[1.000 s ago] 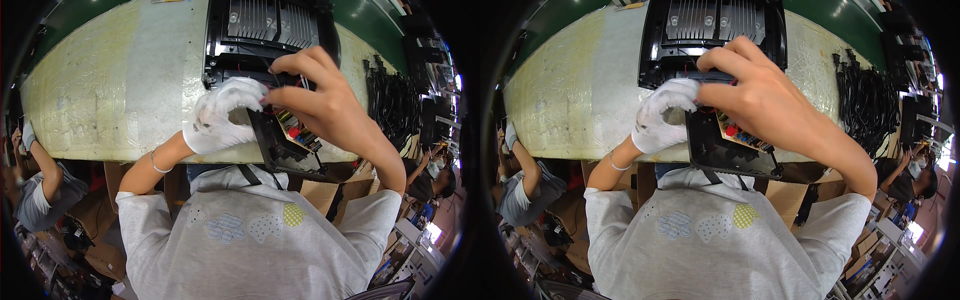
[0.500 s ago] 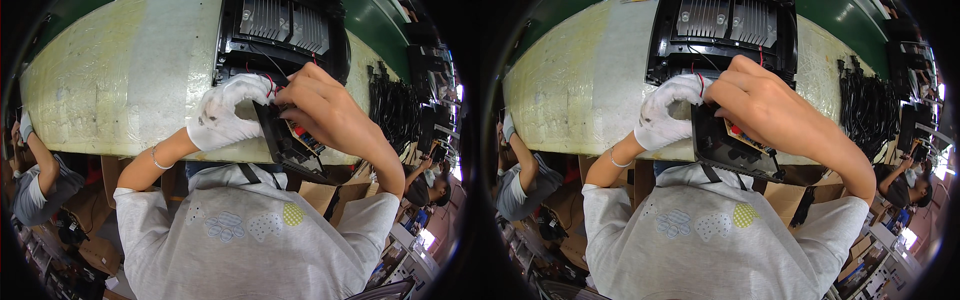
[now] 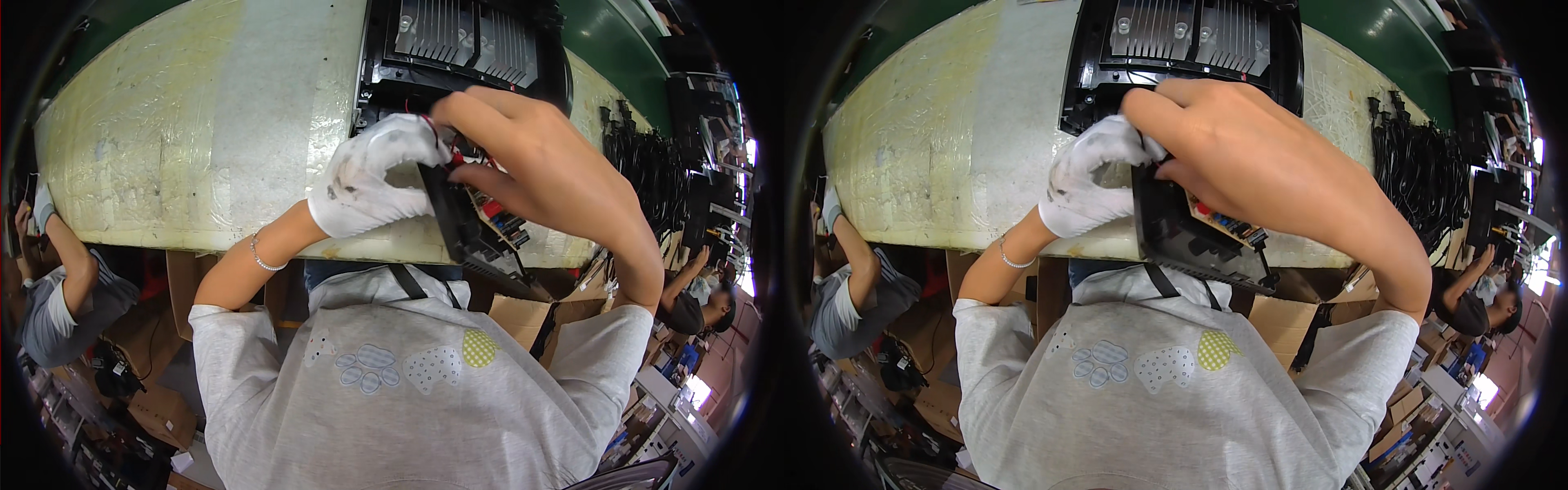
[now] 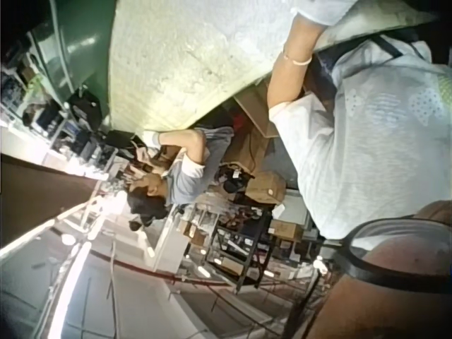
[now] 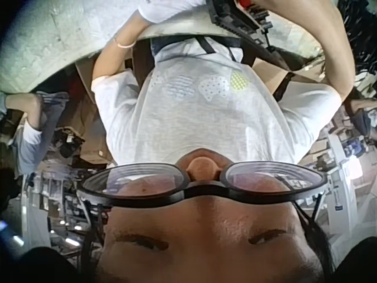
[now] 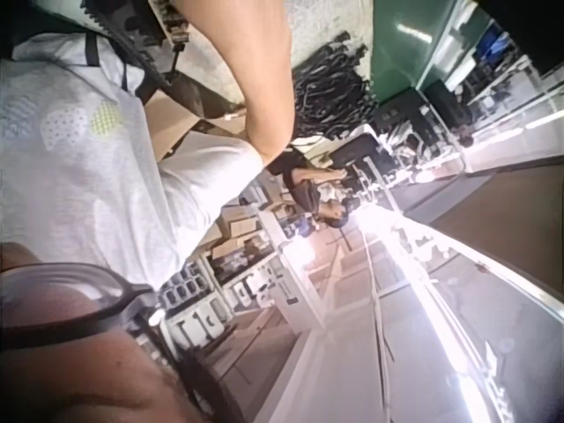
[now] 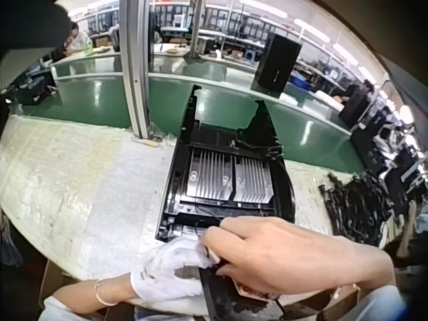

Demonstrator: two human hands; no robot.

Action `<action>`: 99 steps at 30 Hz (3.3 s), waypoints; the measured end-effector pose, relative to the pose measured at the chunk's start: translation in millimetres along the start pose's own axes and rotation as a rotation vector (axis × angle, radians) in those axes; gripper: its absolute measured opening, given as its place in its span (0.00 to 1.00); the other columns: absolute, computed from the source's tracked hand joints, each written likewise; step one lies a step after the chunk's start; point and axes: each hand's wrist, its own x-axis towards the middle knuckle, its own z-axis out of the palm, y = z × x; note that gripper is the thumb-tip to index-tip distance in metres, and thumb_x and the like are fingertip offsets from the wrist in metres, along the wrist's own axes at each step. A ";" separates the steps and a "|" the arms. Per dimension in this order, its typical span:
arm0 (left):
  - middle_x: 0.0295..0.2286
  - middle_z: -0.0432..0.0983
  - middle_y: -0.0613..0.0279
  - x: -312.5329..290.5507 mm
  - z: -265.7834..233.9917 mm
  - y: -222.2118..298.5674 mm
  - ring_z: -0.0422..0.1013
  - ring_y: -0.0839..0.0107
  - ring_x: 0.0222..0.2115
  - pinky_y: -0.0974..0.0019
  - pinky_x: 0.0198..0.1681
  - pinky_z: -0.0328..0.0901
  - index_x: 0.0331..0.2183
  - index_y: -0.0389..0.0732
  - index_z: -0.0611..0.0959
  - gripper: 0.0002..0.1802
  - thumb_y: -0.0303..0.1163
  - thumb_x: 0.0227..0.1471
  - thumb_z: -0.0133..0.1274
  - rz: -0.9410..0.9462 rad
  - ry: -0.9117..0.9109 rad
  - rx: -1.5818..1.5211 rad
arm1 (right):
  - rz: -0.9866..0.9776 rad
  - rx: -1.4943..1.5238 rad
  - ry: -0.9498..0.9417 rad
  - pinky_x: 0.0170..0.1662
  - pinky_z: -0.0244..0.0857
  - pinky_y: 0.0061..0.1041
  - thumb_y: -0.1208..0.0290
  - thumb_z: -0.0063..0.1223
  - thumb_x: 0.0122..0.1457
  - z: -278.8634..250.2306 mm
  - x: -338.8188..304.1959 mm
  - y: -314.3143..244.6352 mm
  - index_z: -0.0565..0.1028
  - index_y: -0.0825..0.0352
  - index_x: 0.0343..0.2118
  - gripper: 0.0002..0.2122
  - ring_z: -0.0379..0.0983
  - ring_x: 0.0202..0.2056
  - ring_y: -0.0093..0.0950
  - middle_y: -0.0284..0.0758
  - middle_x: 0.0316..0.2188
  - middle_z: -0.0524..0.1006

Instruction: Assembling electronic components and circuit boards into a plastic housing on a factory assembly line.

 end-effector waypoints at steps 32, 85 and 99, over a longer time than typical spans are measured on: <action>0.41 0.75 0.58 0.2 -3.6 -8.5 0.72 0.60 0.44 0.62 0.48 0.68 0.31 0.42 0.81 0.18 0.35 0.35 0.69 -0.018 -0.047 0.044 | 0.013 -0.104 0.031 0.36 0.66 0.28 0.83 0.62 0.42 7.0 -7.7 11.2 0.73 0.70 0.27 0.09 0.68 0.35 0.37 0.37 0.35 0.74; 0.52 0.70 0.46 329.5 -75.1 -79.4 0.66 0.53 0.54 0.62 0.58 0.59 0.53 0.47 0.76 0.33 0.53 0.49 0.55 -0.242 -0.033 0.752 | 0.453 0.070 0.690 0.26 0.66 0.38 0.71 0.54 0.59 -7.4 -20.5 299.0 0.69 0.76 0.42 0.14 0.74 0.23 0.45 0.47 0.20 0.75; 0.63 0.48 0.48 155.7 11.8 -94.6 0.44 0.53 0.65 0.54 0.67 0.39 0.61 0.35 0.60 0.41 0.54 0.55 0.44 -0.321 -0.265 0.986 | 0.121 -0.421 1.057 0.35 0.71 0.30 0.79 0.63 0.49 -66.5 -35.0 37.7 0.75 0.71 0.37 0.12 0.76 0.37 0.37 0.44 0.38 0.76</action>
